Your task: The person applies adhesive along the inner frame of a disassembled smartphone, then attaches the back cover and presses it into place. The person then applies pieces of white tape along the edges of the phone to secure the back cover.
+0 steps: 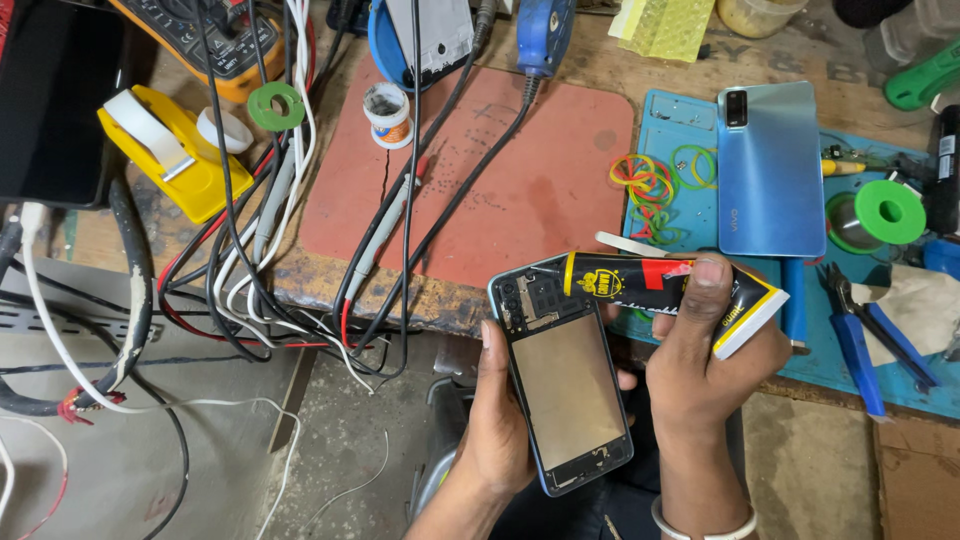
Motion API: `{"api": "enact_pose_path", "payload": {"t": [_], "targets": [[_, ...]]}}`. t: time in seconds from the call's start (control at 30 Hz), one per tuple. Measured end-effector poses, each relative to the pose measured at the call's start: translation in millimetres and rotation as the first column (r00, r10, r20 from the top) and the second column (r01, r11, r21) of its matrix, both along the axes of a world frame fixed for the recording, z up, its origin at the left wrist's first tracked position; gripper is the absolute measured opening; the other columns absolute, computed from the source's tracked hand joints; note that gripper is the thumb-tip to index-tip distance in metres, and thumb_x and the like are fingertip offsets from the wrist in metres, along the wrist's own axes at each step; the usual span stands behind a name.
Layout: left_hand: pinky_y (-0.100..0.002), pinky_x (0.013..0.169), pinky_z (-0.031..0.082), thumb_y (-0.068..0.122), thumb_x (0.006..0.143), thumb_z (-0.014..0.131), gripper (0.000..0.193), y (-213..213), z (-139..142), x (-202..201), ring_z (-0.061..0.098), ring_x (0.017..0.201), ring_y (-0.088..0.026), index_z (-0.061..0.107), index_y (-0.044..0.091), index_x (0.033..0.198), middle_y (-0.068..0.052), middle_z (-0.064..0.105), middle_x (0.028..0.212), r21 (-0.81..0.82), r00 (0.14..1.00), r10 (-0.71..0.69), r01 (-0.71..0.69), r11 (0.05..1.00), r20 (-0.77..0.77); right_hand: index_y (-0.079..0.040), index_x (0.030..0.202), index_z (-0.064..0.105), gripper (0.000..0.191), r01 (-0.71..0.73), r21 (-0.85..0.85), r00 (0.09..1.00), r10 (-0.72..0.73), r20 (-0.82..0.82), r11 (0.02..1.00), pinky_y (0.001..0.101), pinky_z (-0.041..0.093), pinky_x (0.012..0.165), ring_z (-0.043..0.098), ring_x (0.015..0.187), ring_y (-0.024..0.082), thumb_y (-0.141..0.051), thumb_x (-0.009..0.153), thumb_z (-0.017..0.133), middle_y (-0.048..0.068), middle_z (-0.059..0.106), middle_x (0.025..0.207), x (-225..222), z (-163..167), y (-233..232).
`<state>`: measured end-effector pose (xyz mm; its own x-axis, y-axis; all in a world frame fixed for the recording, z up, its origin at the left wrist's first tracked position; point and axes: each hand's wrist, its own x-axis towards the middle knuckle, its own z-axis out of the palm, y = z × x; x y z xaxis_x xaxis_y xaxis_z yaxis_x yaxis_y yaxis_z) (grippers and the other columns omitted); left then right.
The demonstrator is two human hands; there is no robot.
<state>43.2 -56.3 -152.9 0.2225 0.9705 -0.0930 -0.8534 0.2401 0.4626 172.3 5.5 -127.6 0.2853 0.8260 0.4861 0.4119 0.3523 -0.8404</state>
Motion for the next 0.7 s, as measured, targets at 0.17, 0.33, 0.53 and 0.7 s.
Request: {"api": "enact_pose_path", "payload": {"t": [0.17,0.33,0.53,0.7], "targets": [[-0.039,0.088,0.06,0.076,0.098,0.021,0.099,-1.6,-1.1,-1.0,0.07,0.105,-0.024,0.046,-0.001,0.154,-0.016,0.066,0.128,-0.025,1.0,-0.024,0.023,0.999,-0.013,0.005,0.103,0.066,0.044,0.025,0.062,0.994,-0.032,0.101,0.998,0.0215,0.045,0.051,0.059,0.057,0.007,-0.035,0.119,0.056,0.005,0.066,0.075,5.1,2.1,0.0],[-0.042,0.089,0.061,0.075,0.098,0.022,0.096,-1.0,-1.7,0.3,0.069,0.108,-0.024,0.042,0.001,0.156,-0.014,0.059,0.142,-0.014,0.999,-0.029,0.03,0.999,0.044,0.005,0.096,0.066,0.047,0.06,0.065,0.981,-0.071,0.179,0.996,0.0226,0.044,0.052,0.059,0.057,0.008,-0.034,0.121,0.056,0.003,0.063,0.07,12.9,4.1,1.9],[-0.045,0.09,0.06,0.073,0.1,0.024,0.092,0.6,0.1,1.8,0.067,0.111,-0.025,0.037,0.003,0.16,-0.011,0.05,0.158,0.038,0.999,-0.011,0.01,0.999,0.03,0.004,0.099,0.064,0.045,0.043,0.134,0.972,-0.072,0.223,0.99,0.0226,0.045,0.055,0.06,0.059,0.008,-0.033,0.123,0.056,0.004,0.064,0.072,26.9,1.2,7.9],[-0.045,0.09,0.06,0.072,0.1,0.025,0.09,1.5,3.0,2.5,0.067,0.112,-0.025,0.036,0.005,0.16,-0.011,0.049,0.157,0.029,0.999,-0.008,0.007,1.0,0.052,0.005,0.105,0.064,0.04,0.028,0.178,0.963,-0.074,0.259,0.984,0.0228,0.045,0.055,0.06,0.06,0.008,-0.029,0.124,0.057,0.004,0.064,0.072,34.7,-3.0,10.1]]}}
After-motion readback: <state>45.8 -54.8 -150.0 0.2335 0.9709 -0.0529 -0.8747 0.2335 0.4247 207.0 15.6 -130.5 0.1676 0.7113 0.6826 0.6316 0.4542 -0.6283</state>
